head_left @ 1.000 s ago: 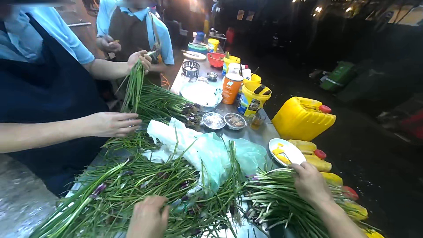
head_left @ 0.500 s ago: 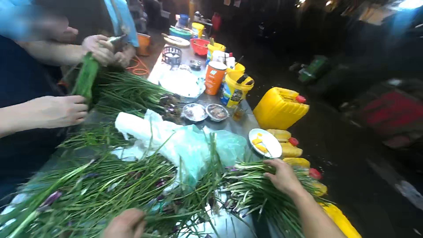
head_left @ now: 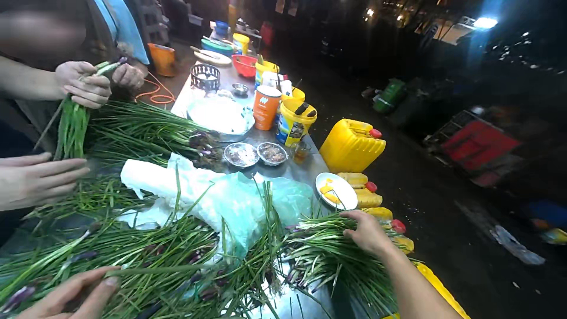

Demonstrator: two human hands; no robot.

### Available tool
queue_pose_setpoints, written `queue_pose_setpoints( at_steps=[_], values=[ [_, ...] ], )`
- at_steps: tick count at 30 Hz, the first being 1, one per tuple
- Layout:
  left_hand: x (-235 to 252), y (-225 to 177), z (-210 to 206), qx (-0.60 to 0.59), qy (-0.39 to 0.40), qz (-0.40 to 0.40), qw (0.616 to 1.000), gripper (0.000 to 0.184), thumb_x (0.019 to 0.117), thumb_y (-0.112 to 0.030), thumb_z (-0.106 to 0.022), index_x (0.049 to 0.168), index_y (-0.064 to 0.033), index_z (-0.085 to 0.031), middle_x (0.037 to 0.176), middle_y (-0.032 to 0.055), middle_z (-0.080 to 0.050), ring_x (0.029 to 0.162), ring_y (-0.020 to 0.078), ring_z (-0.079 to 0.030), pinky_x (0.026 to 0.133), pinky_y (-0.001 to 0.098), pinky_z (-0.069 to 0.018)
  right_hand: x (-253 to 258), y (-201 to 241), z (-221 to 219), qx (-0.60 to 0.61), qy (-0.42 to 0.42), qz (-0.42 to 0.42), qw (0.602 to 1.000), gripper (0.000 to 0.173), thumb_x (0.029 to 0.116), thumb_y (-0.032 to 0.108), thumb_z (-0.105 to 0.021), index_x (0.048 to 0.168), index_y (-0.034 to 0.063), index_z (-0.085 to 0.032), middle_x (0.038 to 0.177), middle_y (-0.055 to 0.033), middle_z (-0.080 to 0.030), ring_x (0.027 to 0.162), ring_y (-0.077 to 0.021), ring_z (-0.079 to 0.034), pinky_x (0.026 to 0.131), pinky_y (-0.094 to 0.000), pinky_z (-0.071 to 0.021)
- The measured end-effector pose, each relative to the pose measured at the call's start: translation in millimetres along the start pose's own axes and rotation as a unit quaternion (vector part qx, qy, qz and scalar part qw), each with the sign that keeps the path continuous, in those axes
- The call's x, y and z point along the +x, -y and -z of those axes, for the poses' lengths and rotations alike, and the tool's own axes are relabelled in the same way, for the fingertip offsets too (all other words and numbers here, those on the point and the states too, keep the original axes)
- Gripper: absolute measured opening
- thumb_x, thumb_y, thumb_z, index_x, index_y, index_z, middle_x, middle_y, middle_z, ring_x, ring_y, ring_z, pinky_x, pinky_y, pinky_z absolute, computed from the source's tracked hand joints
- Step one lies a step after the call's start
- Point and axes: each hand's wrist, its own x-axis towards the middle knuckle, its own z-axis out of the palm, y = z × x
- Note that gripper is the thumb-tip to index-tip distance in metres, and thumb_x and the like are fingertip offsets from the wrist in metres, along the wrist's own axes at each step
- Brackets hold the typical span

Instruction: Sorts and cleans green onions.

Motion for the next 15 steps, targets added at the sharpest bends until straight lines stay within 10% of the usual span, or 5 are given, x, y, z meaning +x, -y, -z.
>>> queue_pose_setpoints(
  at_steps=[4, 7, 9, 15],
  values=[
    [5, -6, 0, -0.041, -0.024, -0.005, 0.999, 0.016, 0.1015, -0.01, -0.058, 0.112, 0.0006, -0.065, 0.086, -0.0054, -0.069, 0.075, 0.0044, -0.068, 0.071, 0.0281, -0.0603, 4, 11, -8, -0.007, 0.0, 0.034, 0.999, 0.036, 0.0876, 0.017, -0.078, 0.123, 0.0182, -0.074, 0.129, -0.0059, -0.069, 0.128, -0.026, -0.059, 0.11, -0.052, -0.0468],
    [11, -3, 4, 0.188, 0.118, 0.064, 0.973, 0.046, 0.0973, -0.025, -0.065, 0.134, 0.0017, -0.063, 0.116, 0.0234, -0.07, 0.106, 0.0361, -0.068, 0.096, 0.0561, -0.0531, 12, 22, -23, -0.046, 0.03, 0.057, 0.997, 0.029, 0.0938, 0.022, -0.072, 0.123, 0.0226, -0.074, 0.131, -0.0026, -0.067, 0.132, -0.0266, -0.055, 0.11, -0.0561, -0.0427],
    [9, 4, -4, 0.268, 0.191, 0.091, 0.94, 0.059, 0.0947, -0.032, -0.07, 0.145, -0.0041, -0.056, 0.133, 0.0273, -0.063, 0.126, 0.0495, -0.057, 0.106, 0.071, -0.0409, 16, 35, -32, -0.078, 0.053, 0.059, 0.994, 0.029, 0.0953, 0.024, -0.069, 0.124, 0.0258, -0.074, 0.133, -0.001, -0.066, 0.134, -0.0262, -0.052, 0.111, -0.0575, -0.0404],
    [-17, 5, -25, 0.328, 0.218, 0.081, 0.915, 0.054, 0.0937, -0.033, -0.07, 0.139, -0.0058, -0.062, 0.137, 0.0247, -0.062, 0.129, 0.0507, -0.055, 0.101, 0.0742, -0.0417, 17, 48, -38, -0.082, 0.016, 0.096, 0.992, 0.03, 0.0909, 0.022, -0.075, 0.121, 0.0229, -0.075, 0.129, -0.0025, -0.067, 0.129, -0.0284, -0.055, 0.107, -0.0599, -0.0423]
  ],
)
